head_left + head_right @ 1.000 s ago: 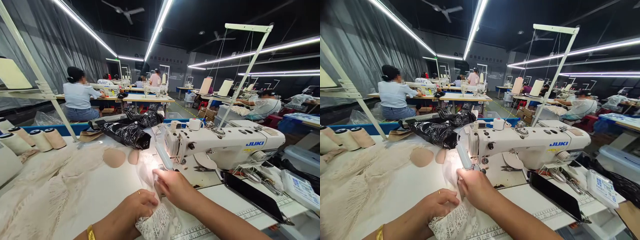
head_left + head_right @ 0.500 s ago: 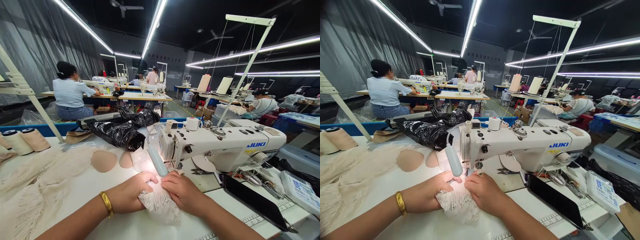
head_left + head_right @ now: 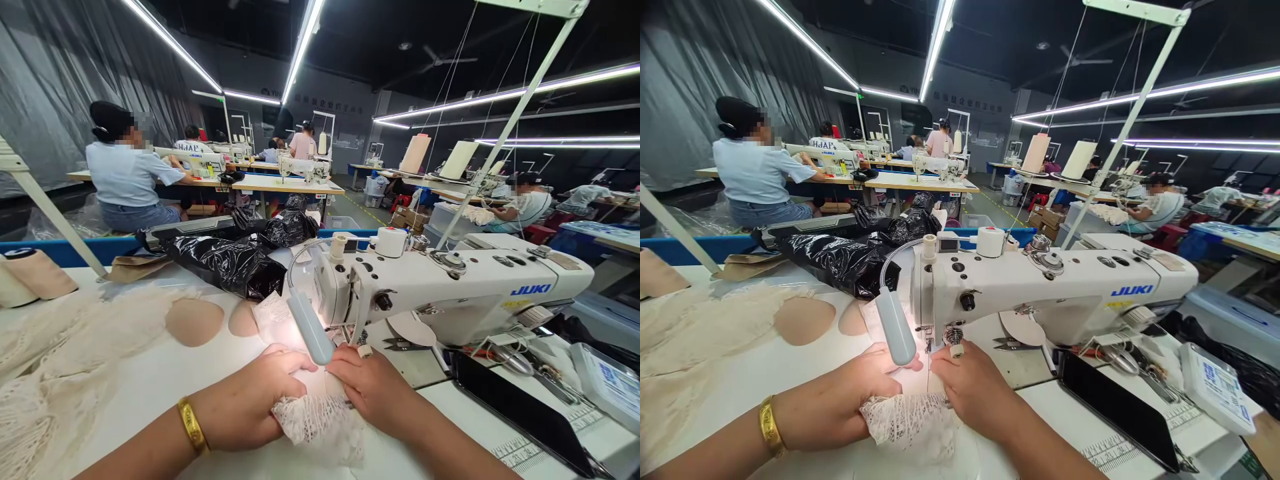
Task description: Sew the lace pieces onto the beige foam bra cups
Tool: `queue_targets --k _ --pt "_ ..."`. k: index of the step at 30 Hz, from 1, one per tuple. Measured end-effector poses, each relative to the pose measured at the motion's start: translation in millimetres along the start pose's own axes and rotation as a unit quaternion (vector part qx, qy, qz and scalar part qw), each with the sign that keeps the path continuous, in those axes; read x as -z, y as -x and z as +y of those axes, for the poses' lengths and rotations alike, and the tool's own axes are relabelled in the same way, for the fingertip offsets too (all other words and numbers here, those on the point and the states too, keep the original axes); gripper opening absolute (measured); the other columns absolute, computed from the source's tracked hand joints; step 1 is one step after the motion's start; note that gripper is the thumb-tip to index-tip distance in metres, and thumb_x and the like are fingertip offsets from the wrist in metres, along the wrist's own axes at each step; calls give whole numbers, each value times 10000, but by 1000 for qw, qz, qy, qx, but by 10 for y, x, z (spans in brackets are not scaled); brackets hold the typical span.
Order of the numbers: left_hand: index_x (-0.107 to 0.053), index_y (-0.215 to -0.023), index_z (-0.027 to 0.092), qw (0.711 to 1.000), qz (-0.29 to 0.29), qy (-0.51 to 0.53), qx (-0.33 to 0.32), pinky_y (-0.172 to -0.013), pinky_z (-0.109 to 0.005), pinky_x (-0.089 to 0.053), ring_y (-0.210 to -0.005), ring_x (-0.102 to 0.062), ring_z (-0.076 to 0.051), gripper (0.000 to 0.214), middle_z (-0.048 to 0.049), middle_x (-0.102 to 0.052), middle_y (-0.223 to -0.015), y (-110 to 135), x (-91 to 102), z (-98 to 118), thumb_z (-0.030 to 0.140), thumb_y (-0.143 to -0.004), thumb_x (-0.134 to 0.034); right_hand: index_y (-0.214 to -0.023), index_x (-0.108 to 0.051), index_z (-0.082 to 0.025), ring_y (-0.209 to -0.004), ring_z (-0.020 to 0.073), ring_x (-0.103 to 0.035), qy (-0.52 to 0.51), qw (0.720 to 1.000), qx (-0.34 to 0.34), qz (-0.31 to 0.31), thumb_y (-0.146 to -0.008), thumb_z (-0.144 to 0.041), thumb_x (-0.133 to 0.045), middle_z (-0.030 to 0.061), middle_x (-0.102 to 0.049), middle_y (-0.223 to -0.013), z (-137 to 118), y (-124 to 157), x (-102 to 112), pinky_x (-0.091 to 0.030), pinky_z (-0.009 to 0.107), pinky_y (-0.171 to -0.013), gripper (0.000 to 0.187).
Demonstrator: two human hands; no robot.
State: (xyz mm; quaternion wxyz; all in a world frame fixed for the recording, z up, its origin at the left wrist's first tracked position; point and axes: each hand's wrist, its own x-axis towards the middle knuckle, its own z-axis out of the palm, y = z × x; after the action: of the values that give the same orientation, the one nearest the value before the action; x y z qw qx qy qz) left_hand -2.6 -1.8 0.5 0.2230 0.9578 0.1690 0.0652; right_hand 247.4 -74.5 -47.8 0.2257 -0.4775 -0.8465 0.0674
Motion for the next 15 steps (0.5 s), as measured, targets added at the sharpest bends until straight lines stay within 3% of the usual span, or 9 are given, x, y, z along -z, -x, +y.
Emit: queue_targets --k 5,9,12,15 --pt "-584 -696 214 1000 5 -4 -14 -962 -385 -448 -949 -581 -230 154 -13 -648 -964 -28 35 18 161 -827 -647 -1082 -671 -261 -1034 227 -632 2 1000 -20 -8 -865 26 -454 34 -718 -1143 3 -20 19 -492 336 -892 421" --pt "-578 -695 209 999 11 22 -37 -1031 -385 -412 -1033 -607 -223 167 1 -674 -1086 -47 42 20 104 -819 -617 -1127 -665 -262 -1030 217 -653 9 1000 -20 -10 -870 32 -447 35 -713 -1181 6 -22 6 -495 338 -919 448" --pt "-560 -668 198 999 14 18 -37 -1037 -408 -411 -1082 -608 -252 174 -16 -675 -1142 -50 15 1 92 -788 -630 -1149 -666 -261 -1041 223 -656 7 1000 -15 0 -871 28 -457 42 -720 -1154 15 -15 -15 -502 344 -916 452" --pt "-555 -666 203 999 30 13 -42 -978 -404 -444 -1034 -619 -263 176 -21 -687 -1038 -38 -23 -25 108 -776 -654 -1162 -670 -262 -1075 236 -647 4 1000 -11 9 -871 21 -459 49 -725 -1140 22 -7 -26 -511 354 -917 457"
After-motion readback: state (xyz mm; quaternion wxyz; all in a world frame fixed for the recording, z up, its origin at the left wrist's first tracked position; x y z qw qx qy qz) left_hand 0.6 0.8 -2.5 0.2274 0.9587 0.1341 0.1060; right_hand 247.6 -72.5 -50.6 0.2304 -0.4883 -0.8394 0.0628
